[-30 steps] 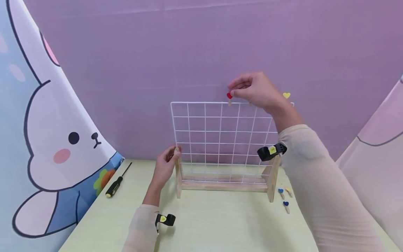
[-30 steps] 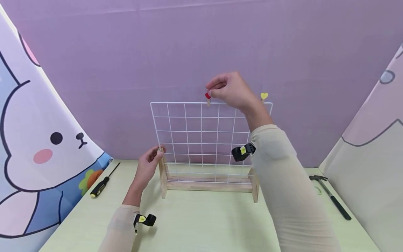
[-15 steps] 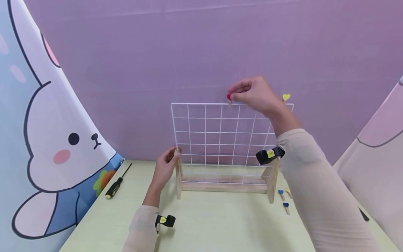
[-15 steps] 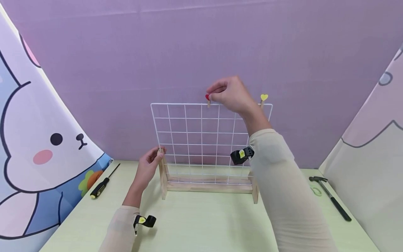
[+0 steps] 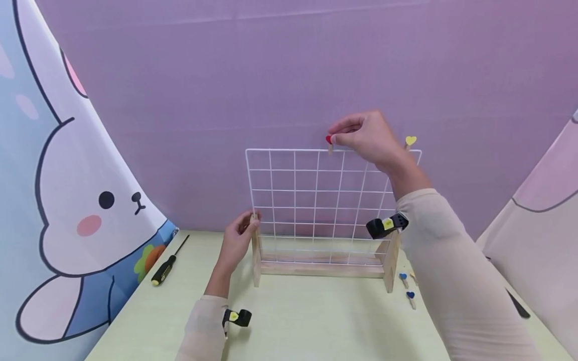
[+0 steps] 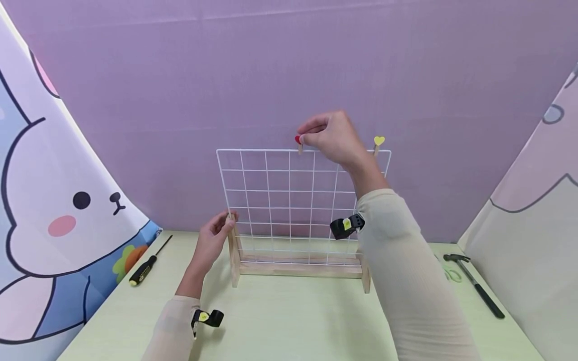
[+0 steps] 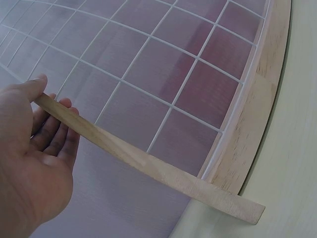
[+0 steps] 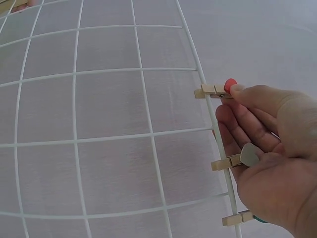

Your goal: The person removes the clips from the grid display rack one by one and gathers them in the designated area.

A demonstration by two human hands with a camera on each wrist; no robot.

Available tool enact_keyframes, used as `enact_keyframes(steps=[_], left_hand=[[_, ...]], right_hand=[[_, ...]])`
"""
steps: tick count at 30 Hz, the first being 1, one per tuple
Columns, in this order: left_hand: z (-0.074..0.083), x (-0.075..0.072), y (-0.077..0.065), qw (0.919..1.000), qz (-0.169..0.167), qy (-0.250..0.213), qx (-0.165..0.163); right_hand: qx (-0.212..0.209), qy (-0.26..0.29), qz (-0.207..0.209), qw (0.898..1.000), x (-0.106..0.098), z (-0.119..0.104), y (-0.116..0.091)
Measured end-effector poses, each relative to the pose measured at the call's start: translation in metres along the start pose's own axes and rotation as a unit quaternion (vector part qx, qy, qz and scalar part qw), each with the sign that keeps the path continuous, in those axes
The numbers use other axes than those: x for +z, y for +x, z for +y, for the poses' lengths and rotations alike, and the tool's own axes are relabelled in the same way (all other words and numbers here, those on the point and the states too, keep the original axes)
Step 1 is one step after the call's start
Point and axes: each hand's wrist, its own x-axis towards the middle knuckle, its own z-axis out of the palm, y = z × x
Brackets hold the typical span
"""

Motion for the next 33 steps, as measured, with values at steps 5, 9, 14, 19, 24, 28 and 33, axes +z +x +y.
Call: enact_keyframes(steps=[5,9,14,19,24,28,33], left_hand=[[-0.001,0.0,-0.001,1.0,-0.003,-0.002,0.0],[0.0,0.001,-0.001,1.0,-0.003,-0.002,-0.005],[0.0,-0.001,0.0,1.0,0.0,-0.001,-0.005],[0.0,-0.002,0.002,1.0,0.001,-0.006,-0.004],[-0.001,-0.002,0.002,0.9999,0.002,-0.013,-0.004],[0.0,-0.001,0.001,0.9999,-0.001,-0.011,-0.009],[0.001,-0.001,0.002,0.9998,0.0,-0.012,-0.012]], right_hand=[[-0.006,0.022,0.023,0.999,-0.002,-0.003,-0.003],[-0.029,0.057,0.038,0.997,-0.007,-0.009,-0.004],[-0.065,0.108,0.061,0.99,-0.017,-0.014,-0.006],[-0.08,0.148,0.068,0.983,-0.029,-0.015,-0.011],[-0.088,0.154,0.072,0.981,-0.039,-0.012,-0.019],[-0.093,0.133,0.077,0.984,-0.046,-0.008,-0.028],[-0.082,0.063,0.08,0.991,-0.055,0.001,-0.043]])
